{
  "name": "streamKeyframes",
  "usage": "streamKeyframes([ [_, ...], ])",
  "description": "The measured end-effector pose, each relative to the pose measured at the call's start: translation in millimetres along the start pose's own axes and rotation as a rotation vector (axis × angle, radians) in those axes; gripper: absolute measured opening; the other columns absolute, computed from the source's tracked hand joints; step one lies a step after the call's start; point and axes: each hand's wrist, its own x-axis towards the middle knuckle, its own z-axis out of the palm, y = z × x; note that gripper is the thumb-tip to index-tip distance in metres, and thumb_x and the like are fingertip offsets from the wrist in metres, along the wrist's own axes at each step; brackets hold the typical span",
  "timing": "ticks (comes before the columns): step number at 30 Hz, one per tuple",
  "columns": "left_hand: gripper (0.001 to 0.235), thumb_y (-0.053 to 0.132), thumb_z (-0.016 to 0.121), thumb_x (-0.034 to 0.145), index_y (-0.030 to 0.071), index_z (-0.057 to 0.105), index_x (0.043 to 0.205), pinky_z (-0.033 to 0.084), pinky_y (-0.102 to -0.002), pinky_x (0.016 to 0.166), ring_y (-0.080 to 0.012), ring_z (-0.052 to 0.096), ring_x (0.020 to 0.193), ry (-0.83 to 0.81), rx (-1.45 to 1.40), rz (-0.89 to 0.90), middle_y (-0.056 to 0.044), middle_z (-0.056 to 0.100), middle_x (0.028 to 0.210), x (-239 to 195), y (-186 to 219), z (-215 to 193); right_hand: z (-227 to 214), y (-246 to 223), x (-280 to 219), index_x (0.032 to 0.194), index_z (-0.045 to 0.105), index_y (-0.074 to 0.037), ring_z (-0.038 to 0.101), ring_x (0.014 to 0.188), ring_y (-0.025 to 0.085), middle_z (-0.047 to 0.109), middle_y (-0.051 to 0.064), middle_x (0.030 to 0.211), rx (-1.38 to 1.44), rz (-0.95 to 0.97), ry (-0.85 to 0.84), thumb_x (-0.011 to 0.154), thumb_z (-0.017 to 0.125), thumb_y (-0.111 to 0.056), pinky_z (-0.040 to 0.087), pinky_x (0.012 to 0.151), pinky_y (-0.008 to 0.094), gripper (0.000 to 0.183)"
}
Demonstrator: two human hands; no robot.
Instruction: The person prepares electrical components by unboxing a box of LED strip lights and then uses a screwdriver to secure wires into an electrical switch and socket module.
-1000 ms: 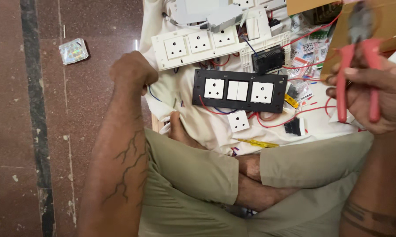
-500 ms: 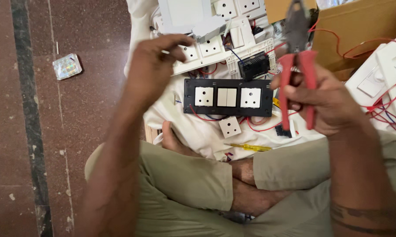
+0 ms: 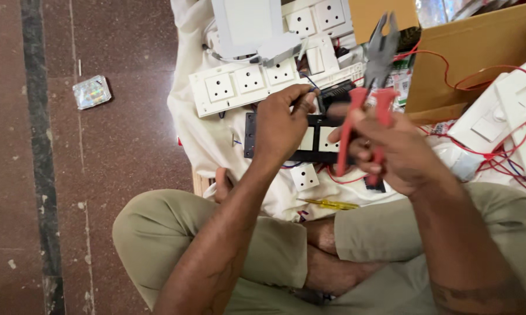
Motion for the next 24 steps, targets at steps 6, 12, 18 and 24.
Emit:
streamKeyframes([
  [6, 0.021, 0.022, 0.062, 0.1, 0.007, 0.075, 0.107, 0.054, -0.035, 0.063, -0.0215, 0.071, 0.064, 0.019, 0.036, -0.16, -0.011, 0.074, 0.073, 5, 5, -1, -9, 18, 7, 0.101, 0.066, 0.006, 0.059, 0.062, 0.009, 0.073, 0.004, 0.082, -0.519, 0.039, 0.039, 0.089, 0.071, -0.01, 0.045, 0.051, 0.026, 0.02],
  [12, 0.021, 0.021, 0.062, 0.101, 0.005, 0.073, 0.109, 0.055, -0.032, 0.065, -0.0156, 0.072, 0.066, 0.057, 0.024, -0.015, -0.009, 0.075, 0.076, 3, 9, -2, 4, 13, 12, 0.1, 0.063, 0.005, 0.061, 0.061, 0.013, 0.064, 0.007, 0.073, -0.671, -0.033, 0.067, 0.091, 0.06, -0.002, 0.051, 0.057, 0.029, 0.012],
  [18, 0.02, 0.02, 0.064, 0.098, 0.004, 0.074, 0.105, 0.055, -0.029, 0.062, -0.0136, 0.072, 0.061, 0.059, 0.001, -0.121, -0.007, 0.078, 0.076, 4, 15, -7, 5, 15, 11, 0.108, 0.063, 0.003, 0.068, 0.067, 0.012, 0.067, 0.006, 0.076, -0.783, -0.095, 0.021, 0.088, 0.054, -0.004, 0.059, 0.062, 0.029, 0.023],
  [24, 0.019, 0.02, 0.066, 0.098, 0.004, 0.076, 0.102, 0.054, -0.03, 0.059, -0.0132, 0.067, 0.057, 0.069, -0.008, -0.077, -0.007, 0.077, 0.074, 4, 14, -7, 4, 18, 12, 0.108, 0.063, 0.001, 0.065, 0.067, 0.011, 0.066, 0.003, 0.074, -0.759, -0.147, 0.007, 0.095, 0.056, -0.011, 0.057, 0.063, 0.028, 0.019],
])
